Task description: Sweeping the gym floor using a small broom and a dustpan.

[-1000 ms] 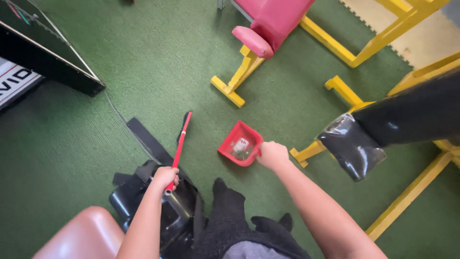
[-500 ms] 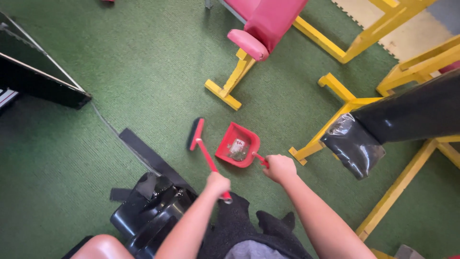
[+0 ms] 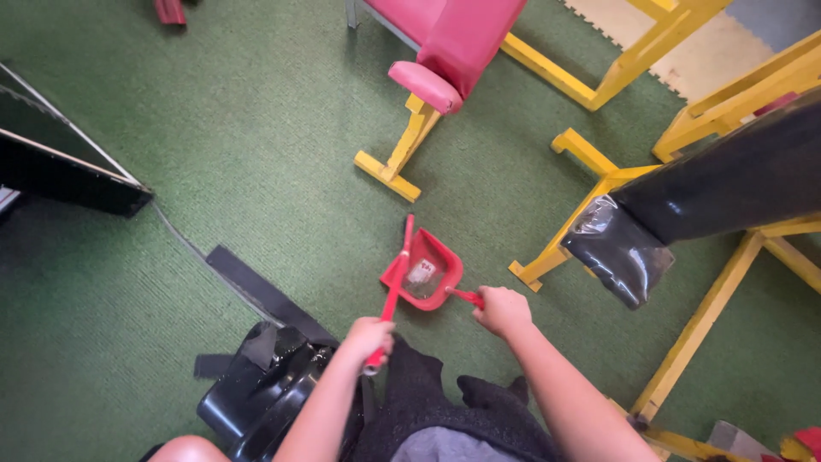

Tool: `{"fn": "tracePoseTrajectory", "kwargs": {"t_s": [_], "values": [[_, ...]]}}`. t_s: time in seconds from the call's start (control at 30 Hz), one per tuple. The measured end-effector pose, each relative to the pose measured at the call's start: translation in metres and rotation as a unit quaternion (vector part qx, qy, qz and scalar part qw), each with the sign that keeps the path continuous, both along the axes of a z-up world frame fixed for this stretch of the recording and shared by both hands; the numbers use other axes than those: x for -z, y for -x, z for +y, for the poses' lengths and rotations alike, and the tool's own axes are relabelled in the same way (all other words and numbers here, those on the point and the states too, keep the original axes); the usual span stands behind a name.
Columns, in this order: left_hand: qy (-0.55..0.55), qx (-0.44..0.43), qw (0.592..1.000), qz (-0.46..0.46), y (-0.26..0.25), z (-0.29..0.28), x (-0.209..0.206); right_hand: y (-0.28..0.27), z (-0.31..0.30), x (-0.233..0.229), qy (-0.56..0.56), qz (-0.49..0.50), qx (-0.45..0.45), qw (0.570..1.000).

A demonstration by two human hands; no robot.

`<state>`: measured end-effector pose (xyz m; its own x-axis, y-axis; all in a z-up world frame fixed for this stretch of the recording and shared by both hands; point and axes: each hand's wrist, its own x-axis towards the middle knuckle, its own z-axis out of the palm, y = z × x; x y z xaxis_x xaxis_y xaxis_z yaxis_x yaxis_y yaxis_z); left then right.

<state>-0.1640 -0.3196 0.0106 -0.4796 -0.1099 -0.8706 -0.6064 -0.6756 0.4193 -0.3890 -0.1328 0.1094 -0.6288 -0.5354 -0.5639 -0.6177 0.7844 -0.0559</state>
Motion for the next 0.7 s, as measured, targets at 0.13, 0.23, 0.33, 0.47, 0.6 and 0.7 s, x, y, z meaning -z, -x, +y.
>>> {"fn": "tracePoseTrajectory", "kwargs": {"t_s": [0.13, 0.23, 0.33, 0.47, 0.6, 0.7], "values": [[-0.026, -0.034, 0.999, -0.018, -0.024, -0.033, -0.036, -0.001, 0.015, -0.002, 0.013, 0.006, 0.024, 1.000], [0.009, -0.019, 1.000, -0.001, -0.019, -0.042, -0.020, -0.006, 0.026, 0.005, 0.018, -0.002, 0.045, 0.999], [0.044, 0.008, 0.999, 0.029, -0.003, -0.037, 0.004, -0.022, 0.031, 0.003, 0.083, -0.050, 0.064, 0.993], [0.013, -0.006, 0.997, 0.073, 0.045, -0.008, 0.023, -0.027, 0.033, 0.024, 0.278, -0.199, 0.064, 0.937], [-0.008, 0.006, 0.997, 0.074, 0.073, 0.035, 0.029, -0.041, 0.018, 0.019, 0.149, -0.331, 0.266, 0.893], [-0.036, 0.038, 0.995, 0.089, 0.083, 0.059, 0.054, -0.050, 0.015, 0.012, 0.203, -0.443, 0.372, 0.790]]}}
